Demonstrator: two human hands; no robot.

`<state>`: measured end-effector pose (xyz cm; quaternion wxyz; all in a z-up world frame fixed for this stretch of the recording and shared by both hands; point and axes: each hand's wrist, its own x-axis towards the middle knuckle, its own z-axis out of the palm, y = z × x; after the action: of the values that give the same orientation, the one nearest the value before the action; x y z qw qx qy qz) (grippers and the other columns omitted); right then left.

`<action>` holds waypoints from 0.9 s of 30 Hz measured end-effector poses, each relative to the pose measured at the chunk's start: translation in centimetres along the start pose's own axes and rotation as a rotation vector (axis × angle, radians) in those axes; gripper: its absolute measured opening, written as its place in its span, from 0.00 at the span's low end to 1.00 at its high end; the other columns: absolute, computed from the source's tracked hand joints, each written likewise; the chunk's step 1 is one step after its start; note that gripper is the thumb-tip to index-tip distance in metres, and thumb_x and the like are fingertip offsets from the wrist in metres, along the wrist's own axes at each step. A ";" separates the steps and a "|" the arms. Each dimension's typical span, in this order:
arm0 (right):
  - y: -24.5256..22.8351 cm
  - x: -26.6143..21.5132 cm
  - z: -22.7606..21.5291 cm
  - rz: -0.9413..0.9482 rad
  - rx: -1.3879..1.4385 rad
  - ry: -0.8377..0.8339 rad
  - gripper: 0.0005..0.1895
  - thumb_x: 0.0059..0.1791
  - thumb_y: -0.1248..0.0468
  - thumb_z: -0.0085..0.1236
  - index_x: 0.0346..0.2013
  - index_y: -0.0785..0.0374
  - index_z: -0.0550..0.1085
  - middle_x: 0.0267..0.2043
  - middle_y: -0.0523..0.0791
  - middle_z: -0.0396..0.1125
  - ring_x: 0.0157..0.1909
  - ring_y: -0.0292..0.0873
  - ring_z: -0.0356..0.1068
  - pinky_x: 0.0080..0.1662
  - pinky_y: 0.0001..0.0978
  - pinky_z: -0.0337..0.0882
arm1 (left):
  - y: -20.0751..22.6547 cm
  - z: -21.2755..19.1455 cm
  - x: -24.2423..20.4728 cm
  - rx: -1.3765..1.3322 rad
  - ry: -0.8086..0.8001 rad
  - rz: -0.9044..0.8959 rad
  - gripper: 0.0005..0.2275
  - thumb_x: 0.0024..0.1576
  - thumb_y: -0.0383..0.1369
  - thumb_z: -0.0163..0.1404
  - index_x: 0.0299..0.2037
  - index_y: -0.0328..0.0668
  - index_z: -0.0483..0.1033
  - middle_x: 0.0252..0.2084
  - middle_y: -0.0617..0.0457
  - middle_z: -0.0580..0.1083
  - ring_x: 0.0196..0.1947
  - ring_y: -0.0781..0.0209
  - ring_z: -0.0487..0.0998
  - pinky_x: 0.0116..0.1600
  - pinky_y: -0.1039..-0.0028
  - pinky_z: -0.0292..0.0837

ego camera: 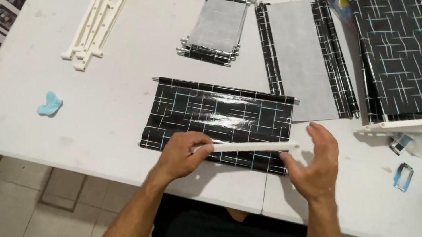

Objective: Assembling a multi-tier shelf unit by sliding fabric onto rods and connecting them to plastic frames

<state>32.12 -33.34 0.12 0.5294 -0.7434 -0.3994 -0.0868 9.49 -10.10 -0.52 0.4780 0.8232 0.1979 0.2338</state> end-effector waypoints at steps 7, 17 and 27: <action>2.1 -2.8 -3.0 0.085 -0.376 -0.496 0.14 0.46 0.61 0.63 0.46 0.56 0.80 0.35 0.47 0.78 0.44 0.50 0.78 0.54 0.44 0.75 | 4.2 4.2 6.4 -0.007 -0.308 0.139 0.10 0.56 0.38 0.57 0.43 0.44 0.82 0.39 0.42 0.81 0.44 0.38 0.81 0.52 0.53 0.74; 5.6 -3.3 -4.7 0.867 0.205 -0.274 0.16 0.60 0.63 0.42 0.45 0.66 0.79 0.22 0.48 0.66 0.22 0.44 0.69 0.27 0.38 0.73 | -2.9 13.7 15.9 0.611 -0.203 0.171 0.14 0.63 0.40 0.49 0.57 0.55 0.75 0.55 0.55 0.75 0.60 0.52 0.74 0.69 0.55 0.60; 3.5 -1.2 -5.2 0.956 0.509 -0.273 0.23 0.56 0.64 0.40 0.63 0.75 0.63 0.26 0.55 0.68 0.23 0.47 0.72 0.24 0.38 0.74 | -9.2 17.1 14.5 0.674 0.148 0.457 0.10 0.60 0.42 0.50 0.49 0.57 0.73 0.41 0.60 0.66 0.47 0.58 0.70 0.60 0.60 0.58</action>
<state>35.20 -38.79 -0.86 0.6162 -0.6950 -0.0910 0.3592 30.17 -9.75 -13.15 0.1019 0.9373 0.1094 0.3147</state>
